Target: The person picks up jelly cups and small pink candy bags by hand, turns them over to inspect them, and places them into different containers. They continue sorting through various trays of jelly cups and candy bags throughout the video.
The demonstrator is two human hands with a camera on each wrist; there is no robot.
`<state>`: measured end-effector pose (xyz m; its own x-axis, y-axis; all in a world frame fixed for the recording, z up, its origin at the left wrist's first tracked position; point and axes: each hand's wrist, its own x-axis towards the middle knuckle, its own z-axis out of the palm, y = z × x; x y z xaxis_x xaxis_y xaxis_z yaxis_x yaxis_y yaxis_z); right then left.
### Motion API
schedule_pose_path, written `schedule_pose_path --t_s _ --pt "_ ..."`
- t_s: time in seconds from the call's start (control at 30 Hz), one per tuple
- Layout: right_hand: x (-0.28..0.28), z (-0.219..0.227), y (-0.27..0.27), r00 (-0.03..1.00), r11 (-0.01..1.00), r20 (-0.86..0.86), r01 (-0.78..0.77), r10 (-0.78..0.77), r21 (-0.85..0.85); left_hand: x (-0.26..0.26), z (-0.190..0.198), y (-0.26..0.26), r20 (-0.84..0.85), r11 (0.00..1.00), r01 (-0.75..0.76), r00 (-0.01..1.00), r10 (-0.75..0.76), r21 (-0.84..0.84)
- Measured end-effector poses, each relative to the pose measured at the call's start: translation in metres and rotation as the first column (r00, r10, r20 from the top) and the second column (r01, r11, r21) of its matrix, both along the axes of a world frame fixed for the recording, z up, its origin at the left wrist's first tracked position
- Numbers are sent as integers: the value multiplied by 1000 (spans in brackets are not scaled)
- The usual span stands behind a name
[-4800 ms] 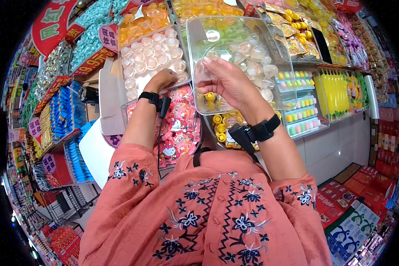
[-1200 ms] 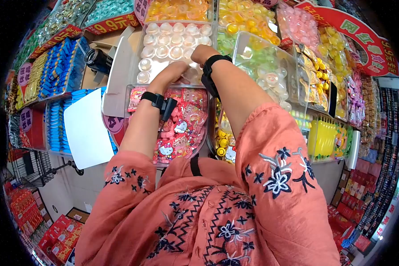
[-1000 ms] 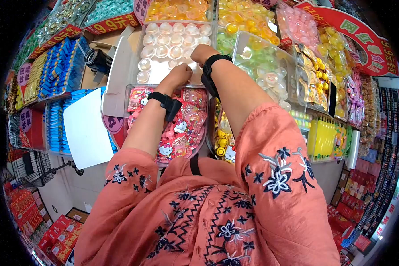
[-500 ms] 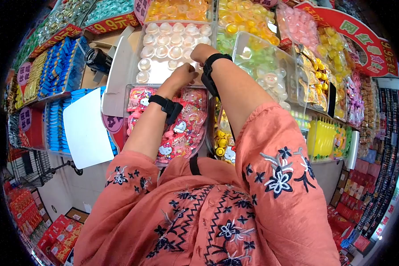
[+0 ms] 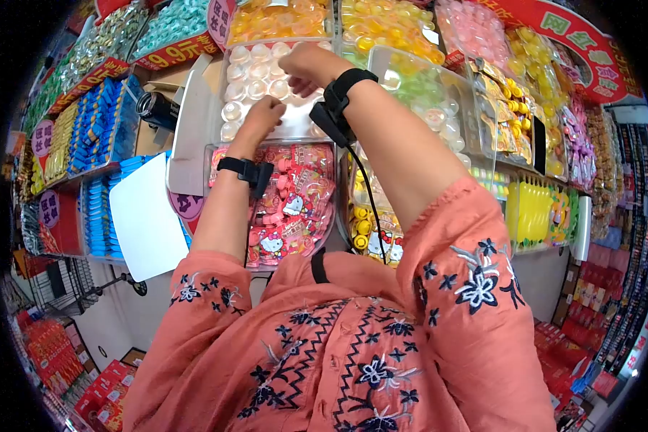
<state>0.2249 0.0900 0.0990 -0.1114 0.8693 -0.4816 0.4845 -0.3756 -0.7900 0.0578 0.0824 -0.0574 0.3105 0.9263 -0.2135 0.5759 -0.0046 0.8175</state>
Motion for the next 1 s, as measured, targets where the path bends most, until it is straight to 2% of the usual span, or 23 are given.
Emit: schedule_pose_path --t_s 0.13,0.23,0.27,0.4,0.5,0.57,0.67,0.8,0.9,1.0 --pt "-3 47 -29 963 979 -268 59 -4 195 -17 -16 15 -120 988 -78 988 94 132" --pt "2 79 -68 940 958 -341 128 -35 255 -18 -1 3 -55 993 -104 993 107 60" --pt "7 84 -79 930 967 -363 148 -65 207 -17 1 0 -65 995 -86 994 89 54" --pt "45 85 -132 916 958 -373 228 -149 177 -10 34 -29 105 991 -102 988 110 -84" --pt "87 83 -173 884 924 -377 352 -277 146 -2 58 -48 180 994 -59 981 74 -87" --pt "114 82 -198 834 864 -389 479 -392 156 3 74 -56 209 992 -11 977 37 -126" --pt "149 65 -232 724 753 -465 637 -509 167 13 110 -69 262 992 43 965 -10 -121" --pt "175 46 -268 602 653 -550 746 -578 131 29 179 -89 322 996 86 944 -79 -9" --pt "186 36 -286 568 612 -567 779 -596 138 54 243 -113 279 981 175 941 -193 88" --pt "197 28 -299 526 598 -611 795 -591 106 95 279 -135 301 960 250 913 -277 126"
